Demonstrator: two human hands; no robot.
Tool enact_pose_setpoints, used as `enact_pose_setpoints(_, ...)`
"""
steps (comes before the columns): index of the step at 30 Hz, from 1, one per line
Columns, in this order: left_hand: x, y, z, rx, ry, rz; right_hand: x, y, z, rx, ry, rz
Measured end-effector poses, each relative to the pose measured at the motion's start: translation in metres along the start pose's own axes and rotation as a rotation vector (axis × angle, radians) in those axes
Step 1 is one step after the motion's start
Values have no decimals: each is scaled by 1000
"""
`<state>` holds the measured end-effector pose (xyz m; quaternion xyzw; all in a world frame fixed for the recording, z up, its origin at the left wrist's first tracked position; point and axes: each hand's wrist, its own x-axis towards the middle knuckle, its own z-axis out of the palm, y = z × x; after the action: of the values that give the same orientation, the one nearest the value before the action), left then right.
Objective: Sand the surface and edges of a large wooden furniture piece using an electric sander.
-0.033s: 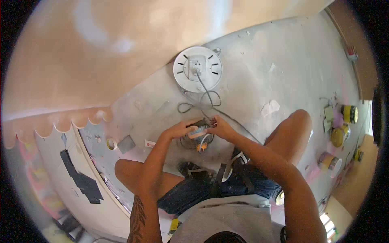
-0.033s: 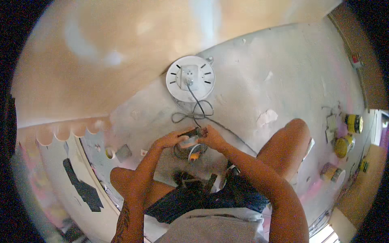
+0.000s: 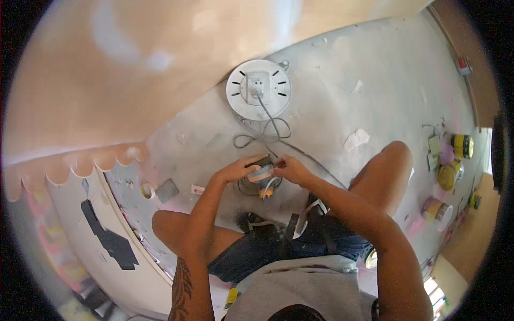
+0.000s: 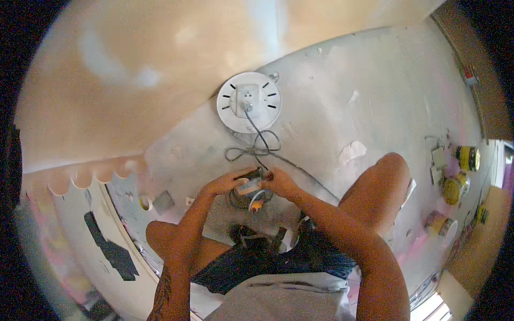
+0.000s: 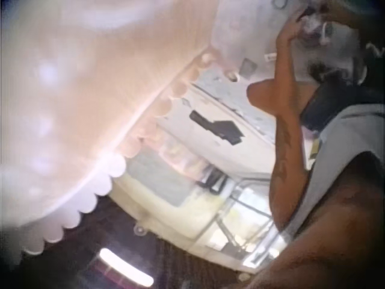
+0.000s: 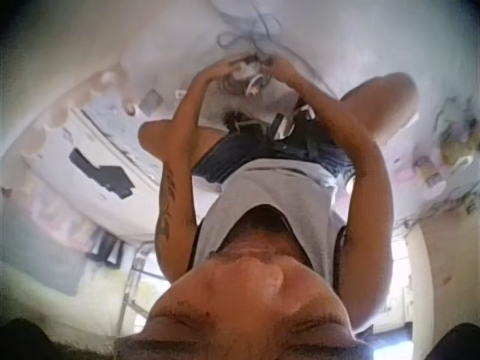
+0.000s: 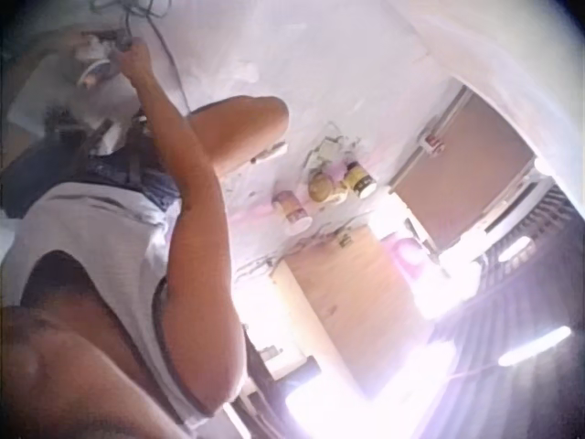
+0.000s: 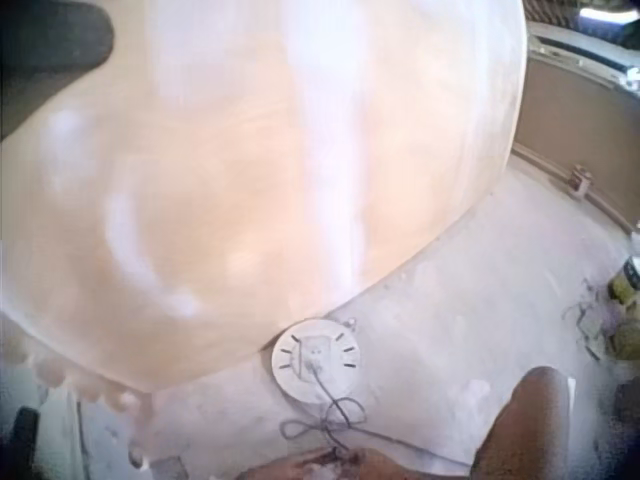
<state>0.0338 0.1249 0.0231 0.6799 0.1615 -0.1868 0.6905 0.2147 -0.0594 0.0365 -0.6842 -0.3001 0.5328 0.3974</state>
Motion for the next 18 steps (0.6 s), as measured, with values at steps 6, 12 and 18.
enact_pose_setpoints(6,-5,-2,-9,56,-21,29,3,7,5,-141,-83,19)
enact_pose_setpoints(12,-2,5,-6,91,-30,-78,-2,13,9,-90,-31,-32)
enact_pose_setpoints(18,-2,17,0,110,-40,-92,2,16,8,-187,-14,-113)
